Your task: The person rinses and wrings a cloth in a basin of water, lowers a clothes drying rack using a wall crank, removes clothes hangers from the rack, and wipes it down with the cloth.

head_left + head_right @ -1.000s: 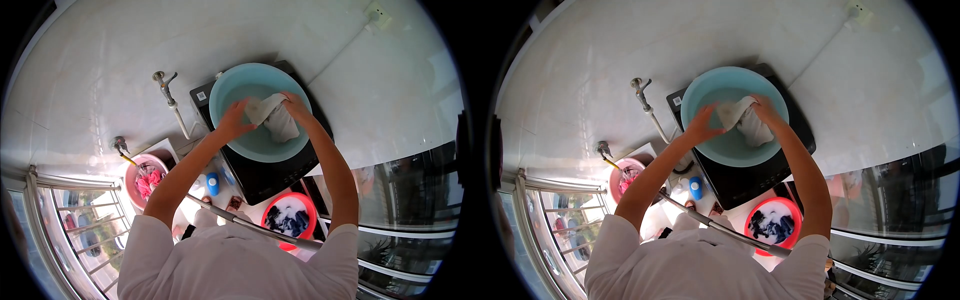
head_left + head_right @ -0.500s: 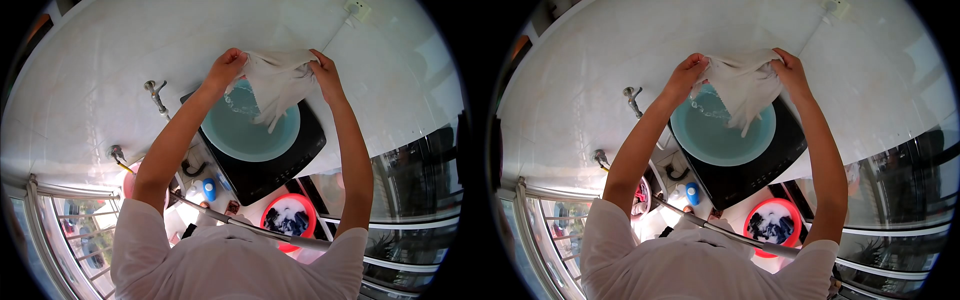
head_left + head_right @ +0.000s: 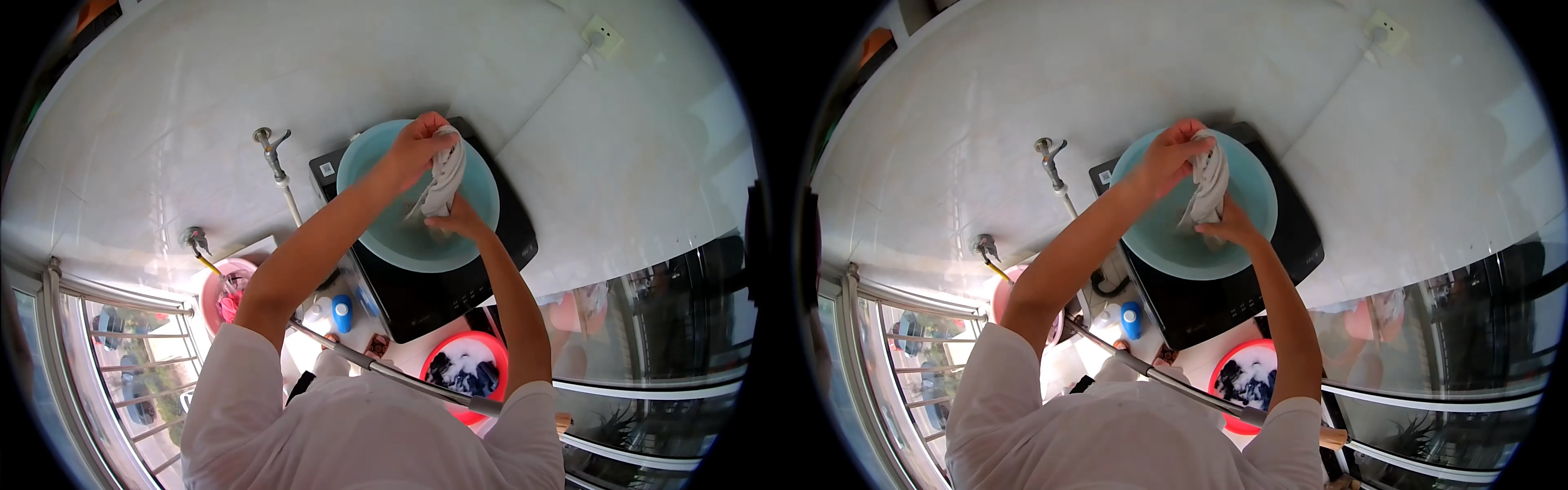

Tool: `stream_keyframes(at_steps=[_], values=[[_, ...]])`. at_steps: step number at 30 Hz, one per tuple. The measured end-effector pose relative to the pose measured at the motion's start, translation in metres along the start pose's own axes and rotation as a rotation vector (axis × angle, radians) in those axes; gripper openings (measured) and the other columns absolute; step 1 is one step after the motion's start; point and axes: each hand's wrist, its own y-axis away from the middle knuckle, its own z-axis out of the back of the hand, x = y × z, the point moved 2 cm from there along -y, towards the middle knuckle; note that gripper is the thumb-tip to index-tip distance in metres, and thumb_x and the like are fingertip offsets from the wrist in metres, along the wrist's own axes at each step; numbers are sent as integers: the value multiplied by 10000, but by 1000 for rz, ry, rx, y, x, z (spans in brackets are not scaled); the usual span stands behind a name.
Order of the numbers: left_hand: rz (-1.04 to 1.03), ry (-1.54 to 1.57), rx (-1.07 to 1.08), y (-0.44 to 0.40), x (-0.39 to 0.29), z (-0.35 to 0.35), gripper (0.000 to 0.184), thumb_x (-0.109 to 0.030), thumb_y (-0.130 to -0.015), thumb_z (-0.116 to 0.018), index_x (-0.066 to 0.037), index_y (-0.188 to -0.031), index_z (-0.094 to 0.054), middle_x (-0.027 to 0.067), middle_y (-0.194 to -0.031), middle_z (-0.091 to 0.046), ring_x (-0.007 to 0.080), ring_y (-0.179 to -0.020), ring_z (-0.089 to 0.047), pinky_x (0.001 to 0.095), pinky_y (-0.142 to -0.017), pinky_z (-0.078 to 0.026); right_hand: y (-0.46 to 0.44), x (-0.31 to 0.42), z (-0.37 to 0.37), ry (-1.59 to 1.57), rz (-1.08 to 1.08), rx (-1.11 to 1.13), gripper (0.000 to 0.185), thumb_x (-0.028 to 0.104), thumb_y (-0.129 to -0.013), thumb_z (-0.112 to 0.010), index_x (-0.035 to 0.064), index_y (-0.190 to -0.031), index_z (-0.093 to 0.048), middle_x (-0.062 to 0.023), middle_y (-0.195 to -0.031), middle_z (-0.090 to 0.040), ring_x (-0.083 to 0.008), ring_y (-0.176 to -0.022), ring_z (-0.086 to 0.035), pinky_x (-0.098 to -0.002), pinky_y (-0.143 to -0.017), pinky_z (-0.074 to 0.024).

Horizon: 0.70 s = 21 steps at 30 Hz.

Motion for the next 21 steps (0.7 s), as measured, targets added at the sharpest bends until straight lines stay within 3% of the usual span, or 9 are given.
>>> stream_keyframes(at_steps=[3,6,8,10,13,15,18,21], values=[[-115,178,41,3,-59,-33,107,-99,-861,-590,-66,-933,-519,25,-857,-578,123,-784,-569,297,-696,-484,-21,27,11,-285,-38,-110,555,200,-759,-695,7,-1230,-474,-88,-1034,-599,-184,-955,-566,-299,-828,-443],[-261,207,-30,3,-96,-21,114,-108,-875,-580,-63,-957,-514,33,-880,-582,131,-807,-573,297,-716,-485,-46,83,44,-602,-48,-184,241,59,-824,-551,-13,-1053,-574,-41,-796,-623,-123,-763,-572,-259,-678,-462],[-359,119,-164,3,-104,12,139,-109,-876,-578,-56,-986,-511,39,-897,-583,132,-826,-569,294,-733,-481,-57,120,80,-462,-174,-320,240,16,-790,-538,-7,-1027,-568,-37,-801,-604,-117,-740,-563,-253,-633,-455],[-228,80,-292,6,-82,46,170,-116,-875,-578,-47,-1013,-507,41,-903,-581,132,-834,-563,288,-747,-472,-67,166,104,-285,-114,-347,345,-46,-705,-548,-3,-1047,-550,-53,-842,-580,-133,-764,-547,-245,-659,-436],[-18,-144,-400,12,-21,101,222,-126,-875,-570,-30,-1062,-498,54,-930,-580,148,-841,-563,287,-732,-469,-87,189,117,170,-112,-76,449,-24,-649,-599,44,-1088,-536,-58,-845,-559,-152,-780,-535,-264,-677,-432],[102,-238,-517,21,23,115,285,-163,-849,-601,-28,-1080,-502,62,-930,-579,164,-840,-565,284,-707,-470,-94,178,108,341,-190,128,498,5,-636,-628,70,-1118,-519,-61,-835,-549,-166,-779,-535,-281,-709,-433],[114,-722,-537,23,86,149,336,-192,-813,-641,-47,-1088,-511,73,-944,-575,171,-844,-565,300,-692,-476,-96,112,77,459,-266,395,612,72,-609,-690,97,-1181,-472,-103,-906,-551,-208,-849,-539,-328,-780,-441],[76,-575,-527,46,93,121,363,-211,-784,-671,-66,-1082,-523,73,-954,-570,176,-855,-563,308,-732,-469,-71,39,25,551,-299,563,674,89,-597,-711,93,-1217,-447,-162,-1042,-560,-284,-982,-551,-372,-829,-447]])
